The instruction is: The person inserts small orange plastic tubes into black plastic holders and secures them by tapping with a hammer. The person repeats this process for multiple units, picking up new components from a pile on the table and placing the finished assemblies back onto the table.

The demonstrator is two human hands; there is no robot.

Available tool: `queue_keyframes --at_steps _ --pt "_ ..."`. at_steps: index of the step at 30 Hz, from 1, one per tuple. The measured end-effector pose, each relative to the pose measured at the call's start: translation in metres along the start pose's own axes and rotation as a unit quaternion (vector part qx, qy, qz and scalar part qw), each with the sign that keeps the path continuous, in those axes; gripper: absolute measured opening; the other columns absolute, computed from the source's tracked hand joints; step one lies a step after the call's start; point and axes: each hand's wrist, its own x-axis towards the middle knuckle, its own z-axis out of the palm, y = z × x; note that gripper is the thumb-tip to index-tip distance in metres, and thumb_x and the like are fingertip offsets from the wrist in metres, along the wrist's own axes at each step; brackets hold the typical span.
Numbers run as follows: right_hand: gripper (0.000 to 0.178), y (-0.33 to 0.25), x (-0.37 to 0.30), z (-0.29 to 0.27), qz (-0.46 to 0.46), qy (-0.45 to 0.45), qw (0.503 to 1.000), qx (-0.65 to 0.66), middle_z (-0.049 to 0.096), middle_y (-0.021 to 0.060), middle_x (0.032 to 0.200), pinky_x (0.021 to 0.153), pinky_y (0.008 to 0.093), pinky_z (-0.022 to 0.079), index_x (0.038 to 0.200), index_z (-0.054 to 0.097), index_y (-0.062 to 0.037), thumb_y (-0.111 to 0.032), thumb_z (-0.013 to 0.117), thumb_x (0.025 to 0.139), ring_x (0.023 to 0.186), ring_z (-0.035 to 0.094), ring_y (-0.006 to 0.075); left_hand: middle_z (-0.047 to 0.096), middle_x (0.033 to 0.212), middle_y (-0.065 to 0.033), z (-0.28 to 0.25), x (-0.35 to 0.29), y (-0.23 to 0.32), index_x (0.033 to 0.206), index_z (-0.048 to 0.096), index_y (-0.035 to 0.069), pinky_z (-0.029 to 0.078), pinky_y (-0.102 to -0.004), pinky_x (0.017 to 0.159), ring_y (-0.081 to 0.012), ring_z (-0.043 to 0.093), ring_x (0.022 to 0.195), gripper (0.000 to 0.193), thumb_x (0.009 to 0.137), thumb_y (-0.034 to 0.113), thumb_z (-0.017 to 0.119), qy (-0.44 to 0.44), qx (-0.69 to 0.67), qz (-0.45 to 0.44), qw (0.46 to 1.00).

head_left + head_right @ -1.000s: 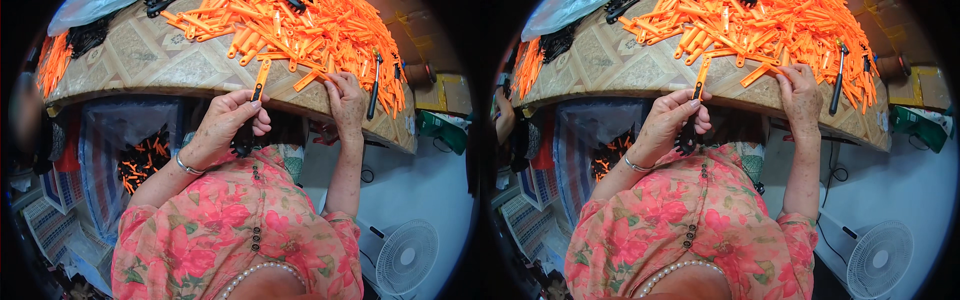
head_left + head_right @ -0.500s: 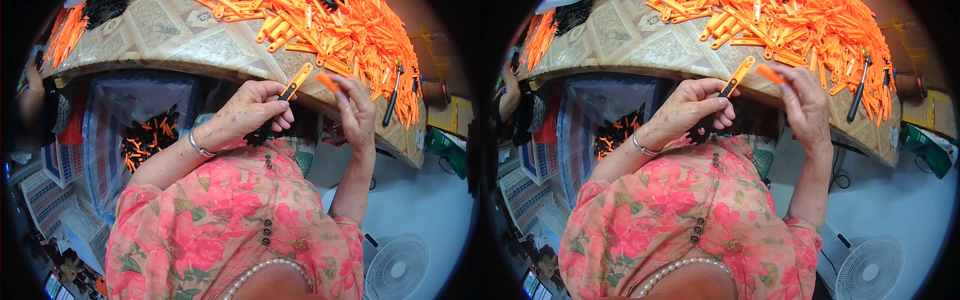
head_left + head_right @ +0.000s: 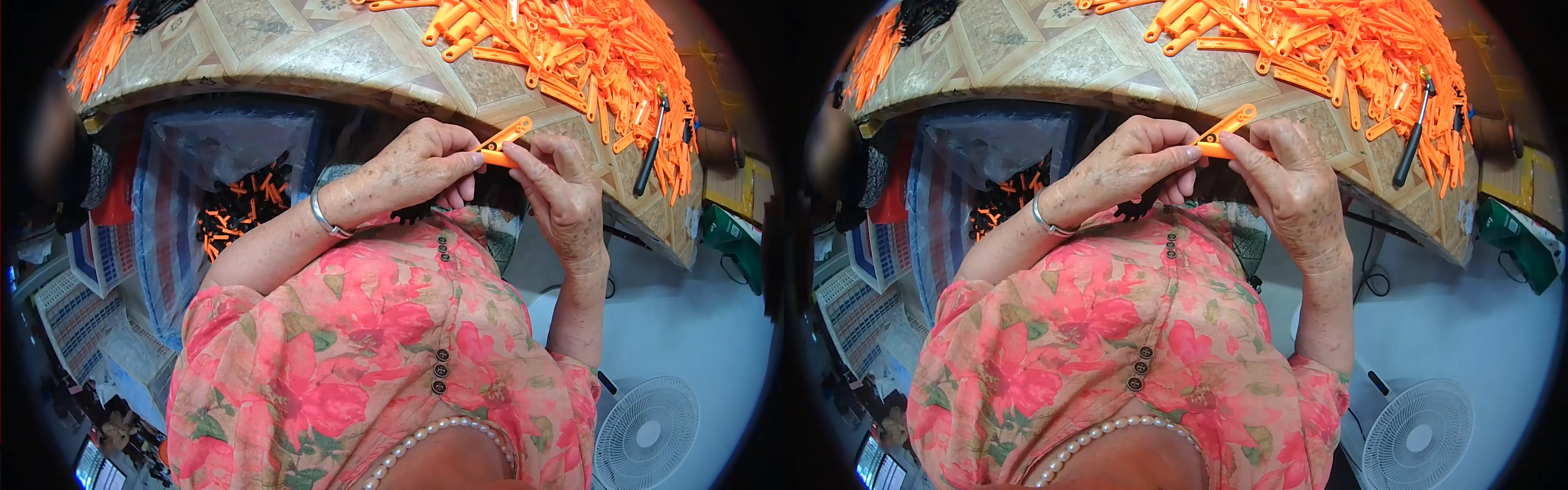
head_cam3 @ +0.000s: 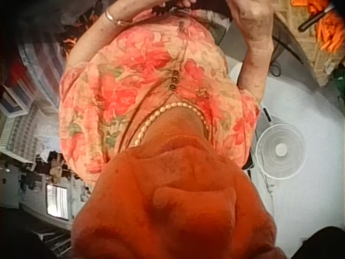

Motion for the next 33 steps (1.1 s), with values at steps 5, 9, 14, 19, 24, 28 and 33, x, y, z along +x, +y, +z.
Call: queue_keyframes --at_steps 5,9,14,19,24,28,33 --pt "0.04 -0.003 -0.007 -0.006 -0.009 -0.033 0.999 -0.023 0.06 0.0069 0.095 0.07 0.033 0.052 0.111 0.07 -0.0105 -0.006 0.077 0.071 0.086 0.059 0.0225 0.063 0.076 0.0008 0.003 -0.004 0.002 0.1 0.063 0.002 0.049 -0.0185 0.058 -0.0041 0.06 0.066 0.016 0.099 0.017 0.056 -0.044 0.006 -0.03 0.999" --pt "0.038 0.002 -0.014 -0.012 0.024 -0.014 1.0 0.005 0.061 0.0055 0.098 0.071 0.032 0.052 0.108 0.072 -0.0122 -0.008 0.077 0.07 0.091 0.059 0.022 0.063 0.077 0.0003 0.002 -0.003 -0.001 0.103 0.063 0.001 0.049 -0.0198 0.061 -0.0048 0.059 0.069 0.013 0.097 0.011 0.058 -0.058 0.021 -0.013 0.998" --pt "0.036 0.001 -0.008 -0.017 -0.021 -0.026 0.998 -0.045 0.064 0.0051 0.111 0.085 0.0378 0.05 0.106 0.071 -0.0113 -0.009 0.077 0.071 0.102 0.06 0.0253 0.063 0.078 0.0003 0.004 -0.002 0.0 0.108 0.062 -0.001 0.052 -0.0209 0.064 -0.0059 0.061 0.072 0.016 0.097 0.01 0.058 -0.078 0.074 -0.025 0.994" --pt "0.034 0.005 -0.013 -0.011 -0.023 -0.053 0.998 -0.007 0.066 0.0053 0.116 0.091 0.0415 0.048 0.105 0.069 -0.0103 -0.009 0.076 0.072 0.105 0.062 0.0276 0.063 0.077 0.0 0.006 -0.002 0.0 0.109 0.062 -0.002 0.054 -0.0221 0.066 -0.0064 0.062 0.07 0.019 0.097 0.011 0.06 -0.08 0.127 0.006 0.989" --pt "0.031 -0.001 -0.011 -0.013 -0.026 -0.069 0.996 -0.051 0.067 0.0036 0.12 0.101 0.0439 0.044 0.106 0.069 -0.01 -0.011 0.075 0.076 0.111 0.063 0.0254 0.063 0.078 -0.0005 0.005 -0.003 0.001 0.108 0.062 -0.003 0.054 -0.0227 0.065 -0.0064 0.062 0.07 0.02 0.096 0.012 0.061 -0.07 0.15 0.011 0.986" --pt "0.029 -0.001 -0.009 -0.013 -0.027 -0.081 0.995 -0.044 0.067 0.0033 0.121 0.105 0.0451 0.042 0.107 0.069 -0.01 -0.012 0.073 0.079 0.115 0.062 0.0226 0.064 0.079 -0.0008 0.004 -0.003 0.001 0.109 0.062 -0.004 0.053 -0.0229 0.065 -0.0066 0.062 0.071 0.02 0.094 0.011 0.062 -0.075 0.204 0.043 0.975" --pt "0.028 0.002 -0.011 -0.007 -0.025 -0.089 0.995 -0.04 0.068 0.0033 0.119 0.104 0.0448 0.042 0.108 0.07 -0.0103 -0.012 0.072 0.08 0.112 0.063 0.022 0.064 0.079 -0.0021 0.004 -0.002 -0.002 0.109 0.062 -0.004 0.053 -0.0239 0.065 -0.0073 0.062 0.071 0.021 0.094 0.01 0.061 -0.069 0.207 0.054 0.974"
